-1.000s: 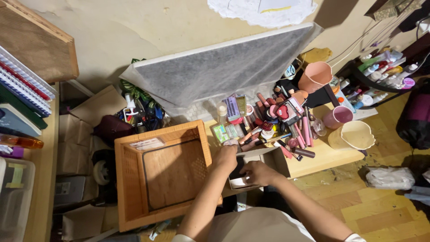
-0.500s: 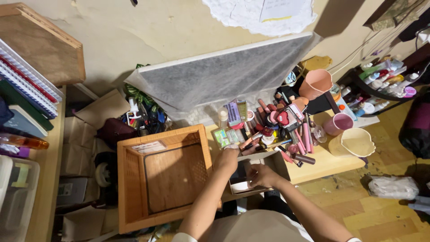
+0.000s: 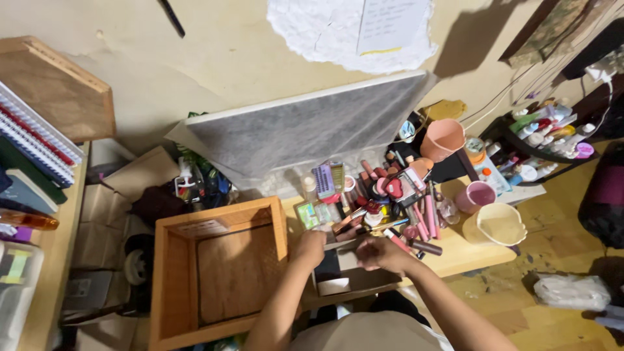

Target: The person empties a desk drawer of cosmetics and arranges the makeup items on the desk surface and into a wooden box beside the drawer. They pick up lipsticks, compacts and small containers one at a time, grouping them on the desk and placing some items into the box.

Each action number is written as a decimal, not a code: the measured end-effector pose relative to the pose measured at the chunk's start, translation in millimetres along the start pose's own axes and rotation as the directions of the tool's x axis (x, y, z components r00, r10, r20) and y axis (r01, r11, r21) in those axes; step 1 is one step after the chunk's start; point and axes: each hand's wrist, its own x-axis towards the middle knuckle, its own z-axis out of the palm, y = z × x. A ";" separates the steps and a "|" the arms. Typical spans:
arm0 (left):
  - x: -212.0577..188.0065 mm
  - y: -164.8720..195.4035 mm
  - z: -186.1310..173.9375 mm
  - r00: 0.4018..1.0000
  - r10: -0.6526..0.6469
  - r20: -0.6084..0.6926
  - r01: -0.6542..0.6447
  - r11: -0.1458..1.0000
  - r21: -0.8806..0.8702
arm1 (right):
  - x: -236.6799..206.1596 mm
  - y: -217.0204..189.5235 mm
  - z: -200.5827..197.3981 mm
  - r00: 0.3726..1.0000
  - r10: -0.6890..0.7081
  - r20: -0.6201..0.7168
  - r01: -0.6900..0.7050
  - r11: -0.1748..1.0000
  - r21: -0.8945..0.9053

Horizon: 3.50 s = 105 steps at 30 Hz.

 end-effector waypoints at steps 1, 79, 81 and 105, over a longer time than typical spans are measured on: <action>2.0 0.1 -2.9 1.000 -0.026 0.002 0.026 0.999 -0.023 | -2.5 -3.6 -13.9 1.000 0.019 -0.010 -0.018 0.995 0.096; 1.7 52.7 -45.7 0.941 0.019 -0.337 -0.186 0.863 -0.470 | 55.4 -49.8 -21.0 0.999 0.006 -0.038 0.006 0.948 0.317; -6.9 28.6 -54.3 0.845 0.054 -0.532 -0.286 0.886 -0.365 | 57.2 -54.8 -11.7 0.991 0.012 -0.136 0.033 0.947 0.320; -11.3 -42.5 -43.0 0.787 0.141 -0.601 -0.287 0.946 -0.154 | 166.8 -112.8 55.2 0.618 -0.171 -0.767 -0.143 0.935 -0.324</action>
